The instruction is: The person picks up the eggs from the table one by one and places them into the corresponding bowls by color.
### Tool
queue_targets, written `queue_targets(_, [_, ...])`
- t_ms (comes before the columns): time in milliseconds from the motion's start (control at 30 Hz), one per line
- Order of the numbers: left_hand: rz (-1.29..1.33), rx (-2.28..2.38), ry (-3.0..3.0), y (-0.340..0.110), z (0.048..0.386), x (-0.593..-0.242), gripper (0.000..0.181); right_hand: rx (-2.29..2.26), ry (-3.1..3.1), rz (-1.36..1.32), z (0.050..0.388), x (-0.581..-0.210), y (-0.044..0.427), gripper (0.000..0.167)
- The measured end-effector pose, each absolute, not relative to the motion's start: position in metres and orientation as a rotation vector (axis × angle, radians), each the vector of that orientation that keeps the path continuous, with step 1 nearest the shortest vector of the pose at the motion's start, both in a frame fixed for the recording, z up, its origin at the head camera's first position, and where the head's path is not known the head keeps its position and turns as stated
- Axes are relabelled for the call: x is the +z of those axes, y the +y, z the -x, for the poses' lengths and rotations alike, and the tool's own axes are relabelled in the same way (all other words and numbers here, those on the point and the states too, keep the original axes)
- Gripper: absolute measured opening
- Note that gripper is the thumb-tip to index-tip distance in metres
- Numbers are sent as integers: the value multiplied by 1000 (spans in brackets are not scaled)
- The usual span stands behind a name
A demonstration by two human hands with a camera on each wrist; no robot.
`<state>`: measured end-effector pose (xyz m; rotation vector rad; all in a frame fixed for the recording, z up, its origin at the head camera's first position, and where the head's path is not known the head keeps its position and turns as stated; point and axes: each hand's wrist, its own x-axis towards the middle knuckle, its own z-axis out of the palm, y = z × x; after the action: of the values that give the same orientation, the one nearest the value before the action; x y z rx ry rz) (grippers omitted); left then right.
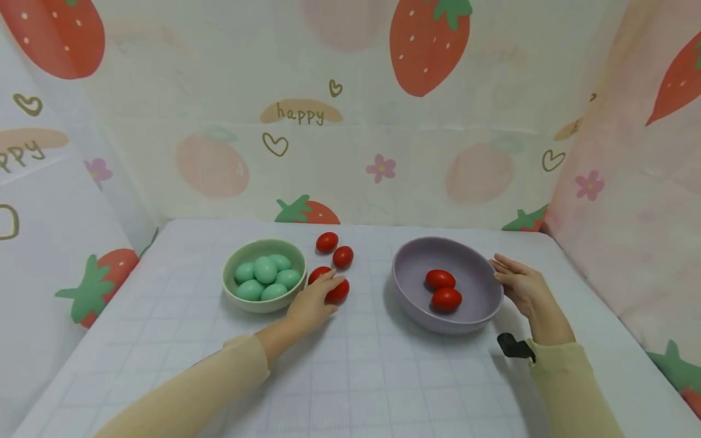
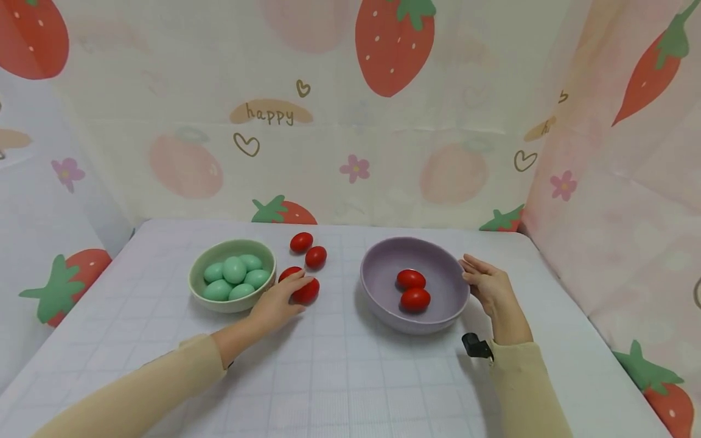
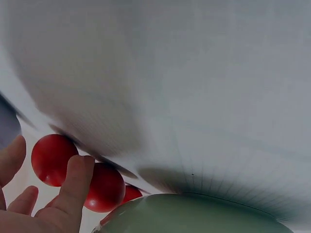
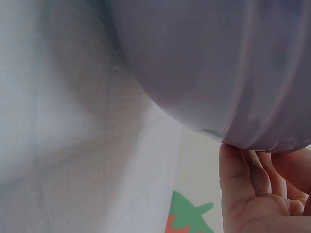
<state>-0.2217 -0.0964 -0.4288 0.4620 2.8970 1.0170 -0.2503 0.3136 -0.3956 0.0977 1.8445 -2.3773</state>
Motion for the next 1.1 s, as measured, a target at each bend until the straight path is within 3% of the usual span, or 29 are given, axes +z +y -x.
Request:
queue_targets(567, [-501, 893, 2889, -89, 238, -429, 48, -2321, 1938, -133, 253, -395, 315, 45])
queue_targets(800, [-519, 908, 2874, -88, 238, -429, 46, -2269, 1985, -153, 255, -396, 314, 67])
queue_targets(1100, [-499, 963, 2858, -85, 241, -428, 47, -2278, 1986, -161, 253, -396, 315, 59])
